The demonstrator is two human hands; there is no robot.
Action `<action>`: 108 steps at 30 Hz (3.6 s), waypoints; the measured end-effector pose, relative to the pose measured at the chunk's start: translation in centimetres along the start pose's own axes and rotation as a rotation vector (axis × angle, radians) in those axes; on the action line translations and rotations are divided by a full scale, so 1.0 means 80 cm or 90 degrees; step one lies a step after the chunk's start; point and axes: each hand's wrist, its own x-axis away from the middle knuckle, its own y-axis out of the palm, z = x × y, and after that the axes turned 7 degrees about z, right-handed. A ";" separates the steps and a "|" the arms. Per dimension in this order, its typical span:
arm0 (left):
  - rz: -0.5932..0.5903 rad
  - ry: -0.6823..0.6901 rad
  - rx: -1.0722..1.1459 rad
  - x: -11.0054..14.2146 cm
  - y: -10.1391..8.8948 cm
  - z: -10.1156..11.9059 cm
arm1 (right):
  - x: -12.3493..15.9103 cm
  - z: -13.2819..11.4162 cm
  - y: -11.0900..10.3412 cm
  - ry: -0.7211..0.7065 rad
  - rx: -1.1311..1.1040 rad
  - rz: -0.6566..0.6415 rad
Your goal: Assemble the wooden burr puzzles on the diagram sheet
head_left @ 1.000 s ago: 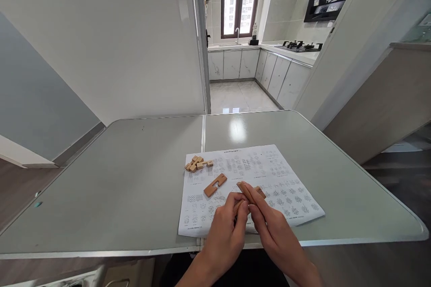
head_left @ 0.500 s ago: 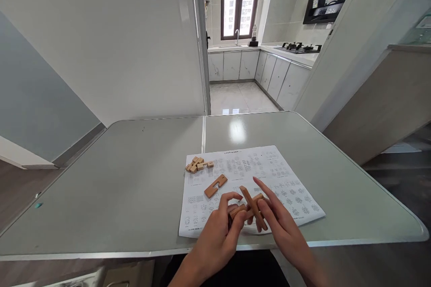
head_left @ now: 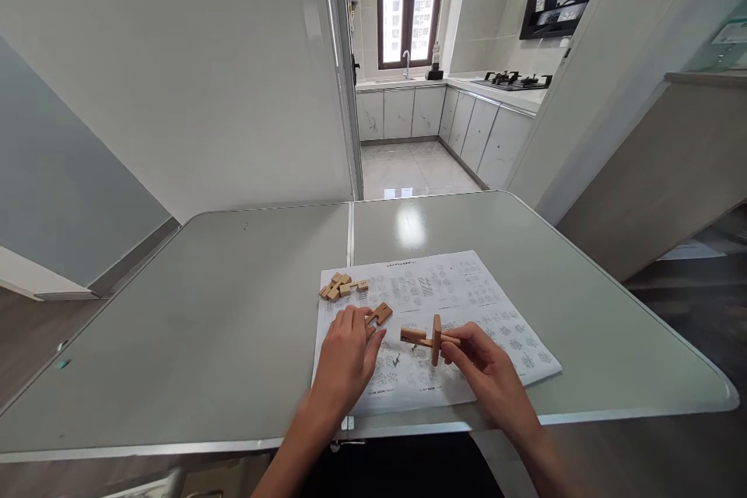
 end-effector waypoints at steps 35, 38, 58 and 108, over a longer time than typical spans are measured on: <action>-0.314 -0.253 0.739 0.019 -0.019 0.078 | 0.013 0.019 0.016 -0.081 0.001 0.002; -0.293 -0.270 0.755 0.025 -0.007 0.089 | 0.012 0.020 0.016 -0.078 -0.008 -0.001; -0.221 -0.399 0.813 0.033 0.042 0.081 | 0.009 0.038 0.017 -0.089 -0.030 -0.010; -0.268 -0.440 0.793 0.035 0.053 0.078 | 0.013 0.029 0.014 -0.082 0.004 0.009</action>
